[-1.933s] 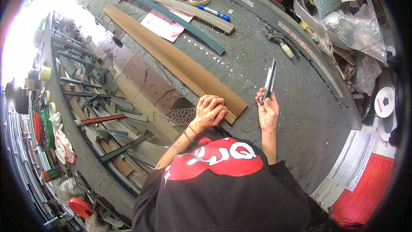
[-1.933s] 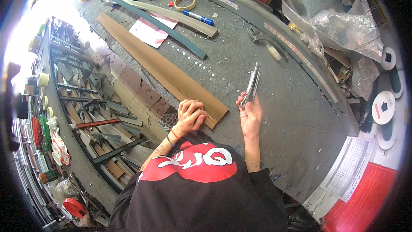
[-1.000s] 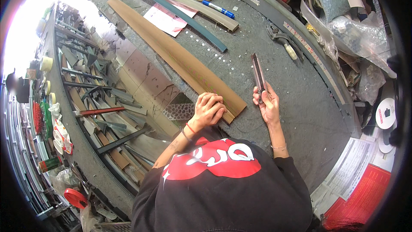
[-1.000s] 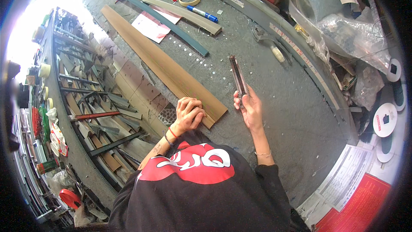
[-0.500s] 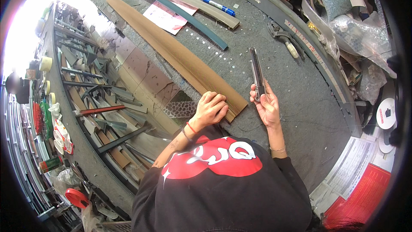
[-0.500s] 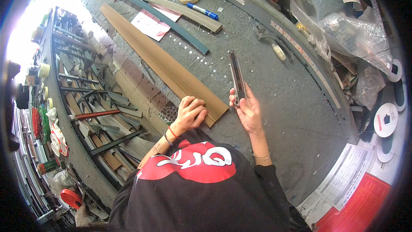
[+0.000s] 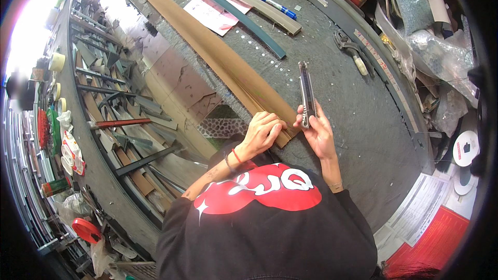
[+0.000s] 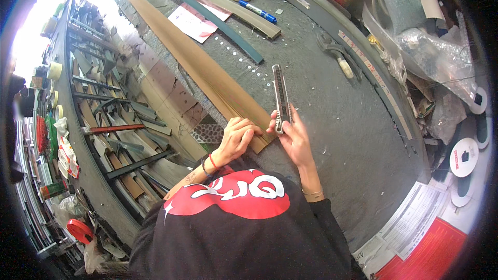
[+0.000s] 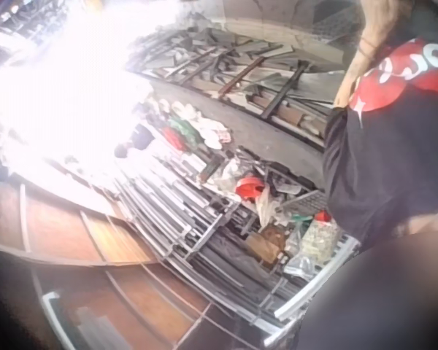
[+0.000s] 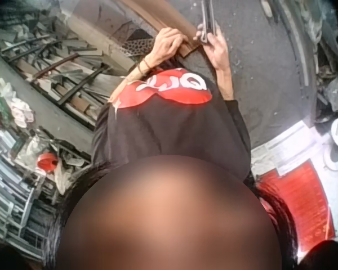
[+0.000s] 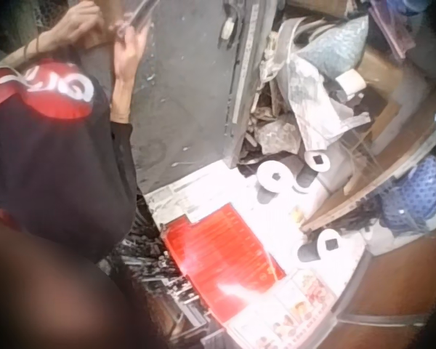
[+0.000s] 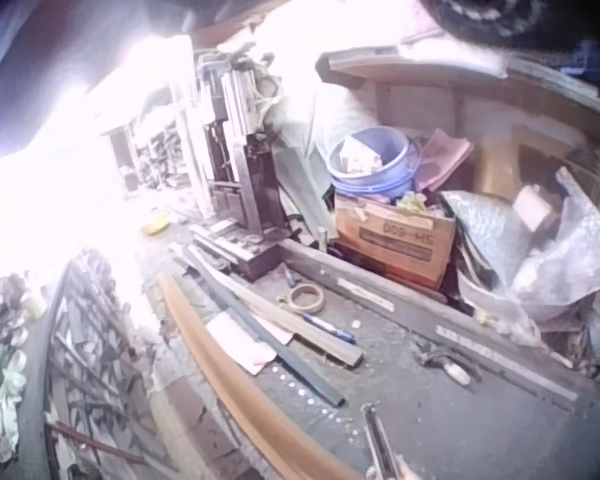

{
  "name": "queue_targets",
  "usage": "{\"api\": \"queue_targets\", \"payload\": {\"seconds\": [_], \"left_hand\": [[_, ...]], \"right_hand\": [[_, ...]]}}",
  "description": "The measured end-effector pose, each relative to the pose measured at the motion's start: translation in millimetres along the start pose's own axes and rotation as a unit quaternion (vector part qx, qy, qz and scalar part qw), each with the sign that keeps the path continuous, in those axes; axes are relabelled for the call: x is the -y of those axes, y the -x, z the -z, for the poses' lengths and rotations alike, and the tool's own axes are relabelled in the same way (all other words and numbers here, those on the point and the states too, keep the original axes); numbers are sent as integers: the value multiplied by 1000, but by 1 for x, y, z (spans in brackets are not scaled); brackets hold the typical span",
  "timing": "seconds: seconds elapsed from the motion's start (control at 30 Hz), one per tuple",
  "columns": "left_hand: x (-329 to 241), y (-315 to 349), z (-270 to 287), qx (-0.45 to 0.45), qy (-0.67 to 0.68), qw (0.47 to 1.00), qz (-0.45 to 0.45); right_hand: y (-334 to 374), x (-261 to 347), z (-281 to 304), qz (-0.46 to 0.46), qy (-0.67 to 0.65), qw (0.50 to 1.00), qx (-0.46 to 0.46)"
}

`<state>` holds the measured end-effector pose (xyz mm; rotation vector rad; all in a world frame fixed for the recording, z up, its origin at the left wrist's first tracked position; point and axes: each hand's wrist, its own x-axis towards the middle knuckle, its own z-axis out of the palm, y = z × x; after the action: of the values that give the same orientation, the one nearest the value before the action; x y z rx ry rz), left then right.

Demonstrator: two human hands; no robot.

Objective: The person uses a utility knife to score and cut a long teal plastic strip, then retrieves a brown plastic strip from a rack and cuts it in the same way. The person handles the strips and the knife throughout, placing cut pieces aside on the workbench.

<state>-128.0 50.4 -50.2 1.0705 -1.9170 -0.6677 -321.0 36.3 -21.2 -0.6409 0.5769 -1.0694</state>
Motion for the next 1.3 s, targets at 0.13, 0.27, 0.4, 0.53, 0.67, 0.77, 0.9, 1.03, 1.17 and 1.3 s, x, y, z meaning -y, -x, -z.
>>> {"api": "queue_targets", "payload": {"seconds": [0.13, 0.27, 0.4, 0.53, 0.67, 0.77, 0.9, 1.03, 1.17, 1.3], "left_hand": [[-12, -6, -6, -57, 30, 995, 81], [-15, -10, -8, -30, 116, 980, 162], [-11, -12, -12, -28, 216, 949, 227], [-5, -18, -22, -93, 273, 939, 186], [-6, -17, -27, -102, 306, 918, 233], [-10, -16, -23, -85, 326, 905, 261], [-14, -20, -19, -83, 351, 890, 277], [-15, -19, -17, -46, 316, 899, 299], [-14, -18, -23, -88, 199, 947, 235], [-13, -16, -26, -68, 133, 955, 256]], "right_hand": [[13, 1, -14, -42, 40, 998, 40], [17, -14, -22, -87, 18, 992, 84], [18, -26, -20, -97, 23, 993, 68], [20, -33, -20, -73, -5, 996, 45], [19, -44, -19, -41, -41, 998, 32], [18, -48, -18, -23, -49, 998, 40], [18, -49, -22, -32, -43, 999, -3], [20, -46, -26, -48, -39, 998, -18], [25, -36, -26, -67, 24, 996, -62], [27, -29, -24, -121, 47, 988, -85]]}}
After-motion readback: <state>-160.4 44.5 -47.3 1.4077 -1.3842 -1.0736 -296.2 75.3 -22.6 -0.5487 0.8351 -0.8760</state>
